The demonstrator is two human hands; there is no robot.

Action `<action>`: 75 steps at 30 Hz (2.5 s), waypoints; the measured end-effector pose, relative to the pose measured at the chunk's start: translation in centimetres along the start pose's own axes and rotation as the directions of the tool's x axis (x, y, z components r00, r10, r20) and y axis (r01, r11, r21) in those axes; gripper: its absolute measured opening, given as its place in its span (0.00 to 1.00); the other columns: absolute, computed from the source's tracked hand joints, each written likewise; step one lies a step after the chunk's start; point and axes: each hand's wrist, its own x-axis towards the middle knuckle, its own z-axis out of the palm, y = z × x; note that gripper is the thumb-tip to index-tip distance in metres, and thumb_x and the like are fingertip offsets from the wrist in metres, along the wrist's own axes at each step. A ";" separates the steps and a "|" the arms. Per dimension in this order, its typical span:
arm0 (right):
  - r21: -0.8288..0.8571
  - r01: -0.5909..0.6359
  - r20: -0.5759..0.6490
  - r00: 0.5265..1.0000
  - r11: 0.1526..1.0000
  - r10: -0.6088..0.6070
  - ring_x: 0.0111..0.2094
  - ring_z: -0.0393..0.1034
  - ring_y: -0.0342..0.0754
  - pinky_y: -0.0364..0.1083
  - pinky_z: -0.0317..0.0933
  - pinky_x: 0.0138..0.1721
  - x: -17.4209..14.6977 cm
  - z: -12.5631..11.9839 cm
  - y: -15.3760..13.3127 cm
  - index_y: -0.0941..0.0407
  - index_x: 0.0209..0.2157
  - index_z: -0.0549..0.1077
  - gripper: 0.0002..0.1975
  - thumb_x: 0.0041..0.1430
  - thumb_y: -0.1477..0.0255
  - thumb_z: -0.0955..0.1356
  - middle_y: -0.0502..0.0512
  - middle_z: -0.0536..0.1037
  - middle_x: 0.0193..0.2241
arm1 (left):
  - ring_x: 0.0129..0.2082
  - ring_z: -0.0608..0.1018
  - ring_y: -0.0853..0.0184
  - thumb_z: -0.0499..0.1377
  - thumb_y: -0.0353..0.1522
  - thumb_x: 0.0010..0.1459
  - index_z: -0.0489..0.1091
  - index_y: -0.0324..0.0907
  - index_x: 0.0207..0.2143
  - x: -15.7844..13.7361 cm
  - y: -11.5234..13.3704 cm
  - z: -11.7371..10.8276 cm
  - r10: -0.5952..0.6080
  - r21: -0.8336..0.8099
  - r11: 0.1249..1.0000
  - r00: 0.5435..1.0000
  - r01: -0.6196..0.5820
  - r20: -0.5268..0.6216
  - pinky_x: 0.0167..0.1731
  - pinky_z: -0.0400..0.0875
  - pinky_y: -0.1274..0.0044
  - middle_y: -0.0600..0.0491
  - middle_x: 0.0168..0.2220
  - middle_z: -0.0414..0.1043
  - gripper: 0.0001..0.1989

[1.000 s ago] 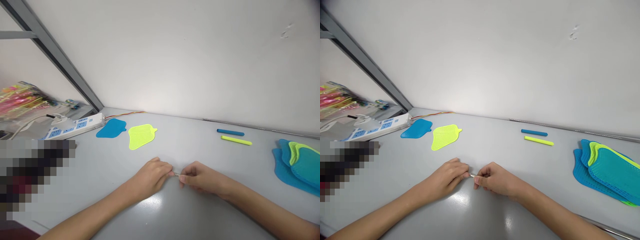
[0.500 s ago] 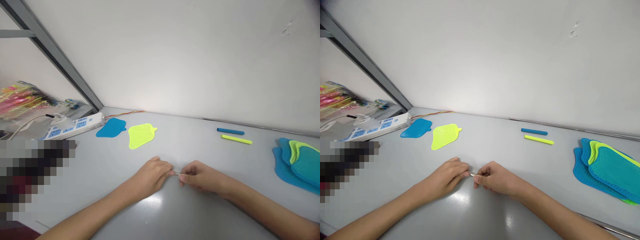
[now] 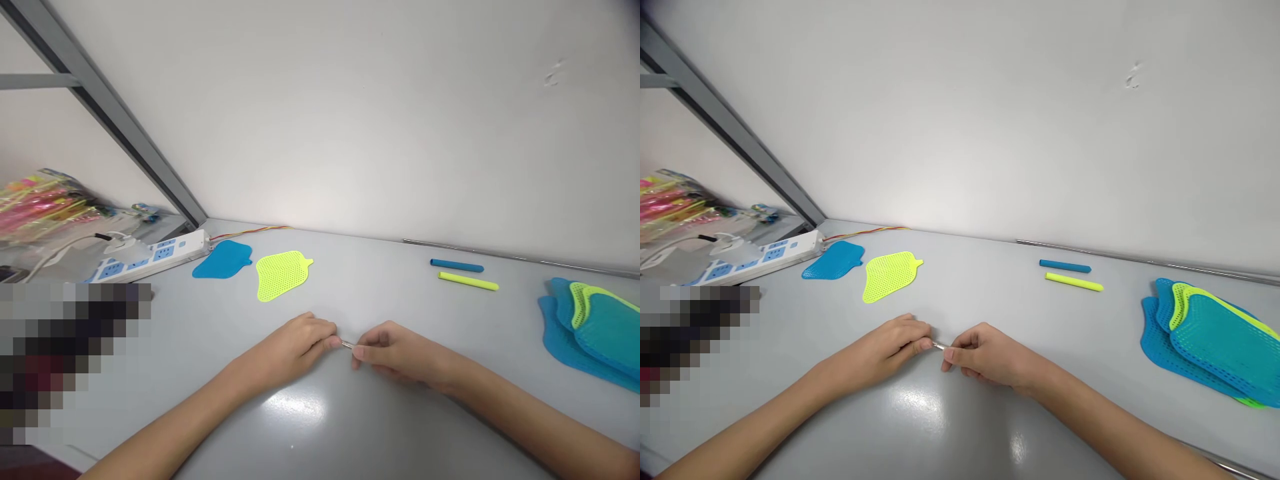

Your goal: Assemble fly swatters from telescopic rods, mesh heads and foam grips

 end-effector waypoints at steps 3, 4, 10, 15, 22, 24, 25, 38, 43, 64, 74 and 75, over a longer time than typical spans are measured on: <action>0.012 -0.010 0.003 1.000 1.000 0.010 0.16 0.47 0.34 0.37 0.40 0.15 0.0 -0.1 0.0 0.58 0.28 0.70 0.17 0.49 0.59 0.62 0.45 0.57 0.16 | 0.28 0.65 0.70 0.40 0.37 0.59 0.64 0.41 0.27 -0.1 -0.3 -0.2 -0.006 -0.007 1.000 1.000 0.006 0.008 0.29 0.57 0.78 0.56 0.23 0.63 0.18; 0.021 -0.009 0.008 1.000 1.000 0.009 0.16 0.46 0.34 0.37 0.40 0.15 0.1 -0.1 0.0 0.58 0.29 0.70 0.17 0.49 0.59 0.62 0.45 0.57 0.17 | 0.29 0.65 0.69 0.40 0.38 0.59 0.64 0.41 0.28 -0.1 -0.4 -0.2 -0.005 -0.009 1.000 1.000 0.005 0.010 0.29 0.57 0.78 0.55 0.24 0.63 0.17; 0.083 0.025 0.080 0.996 0.996 -0.031 0.15 0.46 0.34 0.37 0.40 0.14 0.0 -0.6 0.3 0.58 0.31 0.70 0.16 0.51 0.61 0.61 0.45 0.57 0.18 | 0.28 0.65 0.70 0.40 0.37 0.59 0.64 0.41 0.28 -0.1 -0.6 -0.5 0.020 -0.011 1.000 1.000 -0.020 0.018 0.29 0.57 0.79 0.56 0.23 0.63 0.17; 0.101 0.002 0.171 0.985 0.995 -0.019 0.15 0.47 0.34 0.37 0.42 0.14 -0.2 -1.4 0.3 0.58 0.34 0.70 0.16 0.51 0.61 0.61 0.46 0.59 0.20 | 0.25 0.64 0.72 0.41 0.36 0.59 0.60 0.40 0.22 0.1 -1.1 -1.0 0.060 -0.014 0.998 0.998 -0.060 -0.010 0.28 0.57 0.79 0.57 0.20 0.60 0.17; 0.036 -0.070 0.142 0.988 0.997 0.064 0.15 0.45 0.33 0.37 0.40 0.15 -0.2 -1.6 0.2 0.57 0.33 0.70 0.19 0.50 0.57 0.61 0.46 0.58 0.19 | 0.23 0.63 0.72 0.42 0.36 0.59 0.57 0.40 0.20 0.1 -1.4 -1.2 0.087 0.033 0.996 0.996 -0.087 -0.009 0.30 0.57 0.78 0.58 0.19 0.59 0.17; 0.026 -0.058 0.124 0.991 0.998 0.054 0.16 0.45 0.33 0.37 0.40 0.16 -0.2 -1.5 0.1 0.57 0.32 0.70 0.19 0.50 0.57 0.60 0.46 0.57 0.19 | 0.23 0.63 0.73 0.41 0.36 0.59 0.56 0.40 0.20 0.1 -1.4 -1.3 0.090 0.052 0.995 0.996 -0.090 0.001 0.30 0.57 0.78 0.58 0.20 0.59 0.17; 0.027 -0.054 0.126 0.991 0.998 0.050 0.16 0.44 0.33 0.37 0.40 0.16 -0.2 -1.5 0.1 0.57 0.32 0.70 0.19 0.50 0.57 0.60 0.46 0.57 0.19 | 0.22 0.63 0.73 0.41 0.35 0.59 0.56 0.40 0.20 0.2 -1.4 -1.3 0.093 0.057 0.994 0.996 -0.093 0.006 0.31 0.57 0.78 0.58 0.20 0.59 0.17; 0.080 -0.029 0.136 0.991 0.996 0.018 0.16 0.42 0.33 0.37 0.36 0.15 -0.3 -1.3 0.0 0.59 0.31 0.70 0.17 0.52 0.59 0.60 0.45 0.52 0.18 | 0.26 0.62 0.71 0.39 0.35 0.60 0.56 0.40 0.21 -0.1 -1.7 -0.8 0.054 0.121 0.991 0.999 -0.054 -0.002 0.29 0.56 0.79 0.57 0.20 0.60 0.17; 0.067 -0.029 0.155 0.988 0.997 0.019 0.16 0.41 0.34 0.38 0.36 0.15 -0.2 -1.4 0.0 0.59 0.31 0.70 0.17 0.52 0.60 0.60 0.45 0.52 0.18 | 0.25 0.62 0.71 0.40 0.35 0.60 0.56 0.40 0.21 0.1 -1.4 -0.8 0.086 0.160 0.983 0.996 -0.084 -0.003 0.29 0.55 0.79 0.57 0.20 0.60 0.17; -0.028 -0.035 -0.008 0.999 0.999 0.034 0.17 0.48 0.36 0.38 0.42 0.17 -0.3 -0.4 0.2 0.59 0.26 0.71 0.15 0.50 0.61 0.62 0.46 0.55 0.16 | 0.23 0.63 0.71 0.44 0.27 0.58 0.57 0.40 0.23 0.0 -0.4 0.4 0.203 0.352 0.919 0.978 -0.175 -0.043 0.29 0.53 0.77 0.56 0.21 0.61 0.11; -0.028 -0.065 -0.042 0.997 0.997 0.064 0.17 0.47 0.36 0.38 0.41 0.17 -0.2 -0.2 0.1 0.59 0.25 0.71 0.14 0.49 0.62 0.62 0.46 0.55 0.15 | 0.22 0.62 0.71 0.43 0.27 0.58 0.57 0.40 0.23 0.0 -0.5 0.9 0.209 0.376 0.910 0.977 -0.176 -0.049 0.28 0.54 0.77 0.56 0.21 0.61 0.11; -0.025 -0.070 -0.043 0.997 0.997 0.069 0.17 0.47 0.36 0.38 0.41 0.17 -0.2 -0.2 0.1 0.59 0.25 0.71 0.14 0.49 0.62 0.62 0.46 0.55 0.15 | 0.22 0.62 0.71 0.43 0.27 0.58 0.58 0.40 0.23 0.0 -0.4 1.0 0.211 0.371 0.912 0.976 -0.175 -0.058 0.28 0.54 0.77 0.56 0.21 0.61 0.11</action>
